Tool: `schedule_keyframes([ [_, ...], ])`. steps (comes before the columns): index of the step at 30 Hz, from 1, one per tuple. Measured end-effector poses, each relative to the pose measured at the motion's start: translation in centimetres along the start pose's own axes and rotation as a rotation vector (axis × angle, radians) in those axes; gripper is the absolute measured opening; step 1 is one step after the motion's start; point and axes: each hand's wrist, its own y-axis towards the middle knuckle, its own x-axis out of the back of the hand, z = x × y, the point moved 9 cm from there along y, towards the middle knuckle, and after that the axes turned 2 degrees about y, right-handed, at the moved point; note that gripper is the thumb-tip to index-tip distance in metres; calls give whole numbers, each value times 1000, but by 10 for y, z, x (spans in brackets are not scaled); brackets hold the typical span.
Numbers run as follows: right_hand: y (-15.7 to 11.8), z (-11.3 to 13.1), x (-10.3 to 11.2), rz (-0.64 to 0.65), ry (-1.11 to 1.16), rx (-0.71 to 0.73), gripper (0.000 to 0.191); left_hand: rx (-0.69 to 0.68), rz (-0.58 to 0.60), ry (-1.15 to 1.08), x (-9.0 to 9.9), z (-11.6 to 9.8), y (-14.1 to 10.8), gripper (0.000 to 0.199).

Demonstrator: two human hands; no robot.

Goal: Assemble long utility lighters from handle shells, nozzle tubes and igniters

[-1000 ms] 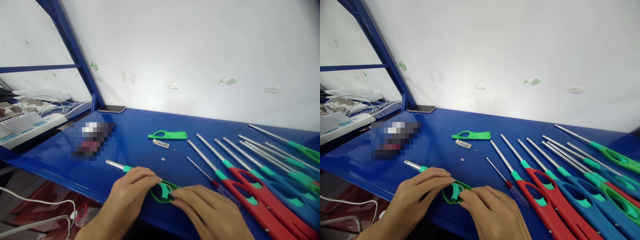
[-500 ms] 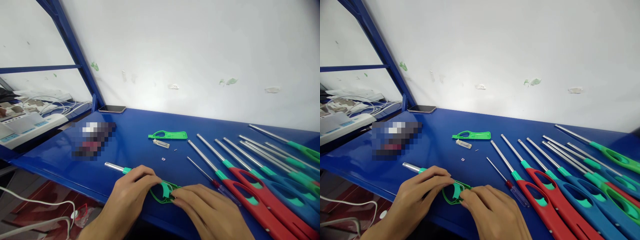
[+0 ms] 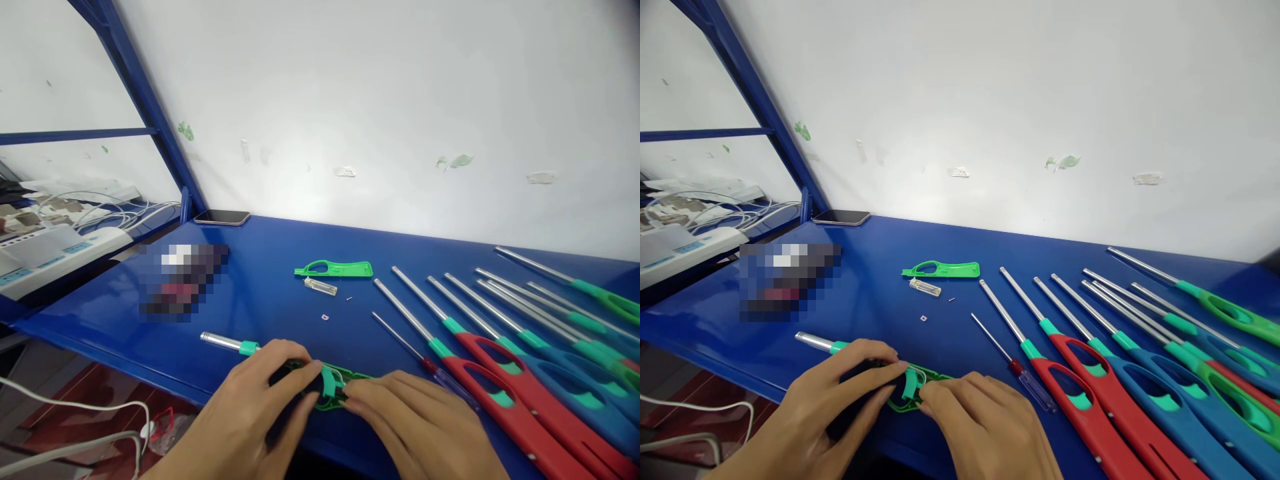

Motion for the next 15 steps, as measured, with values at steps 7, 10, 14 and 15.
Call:
schedule_keyframes([
  [7, 5, 3, 0, -12, 5, 20, 45, -139, 157, 277, -11, -13, -10, 35],
  [10, 7, 5, 2, -33, 1, 23, 43, -157, 201, 327, -18, -10, -17, 36],
  [14, 2, 5, 6, -25, -47, 45, 45, -141, 185, 321, -18, -10, -18, 37],
  [15, 0, 5, 6, -9, -63, 57, 45, -137, 172, 312, -17, -12, -16, 38],
])
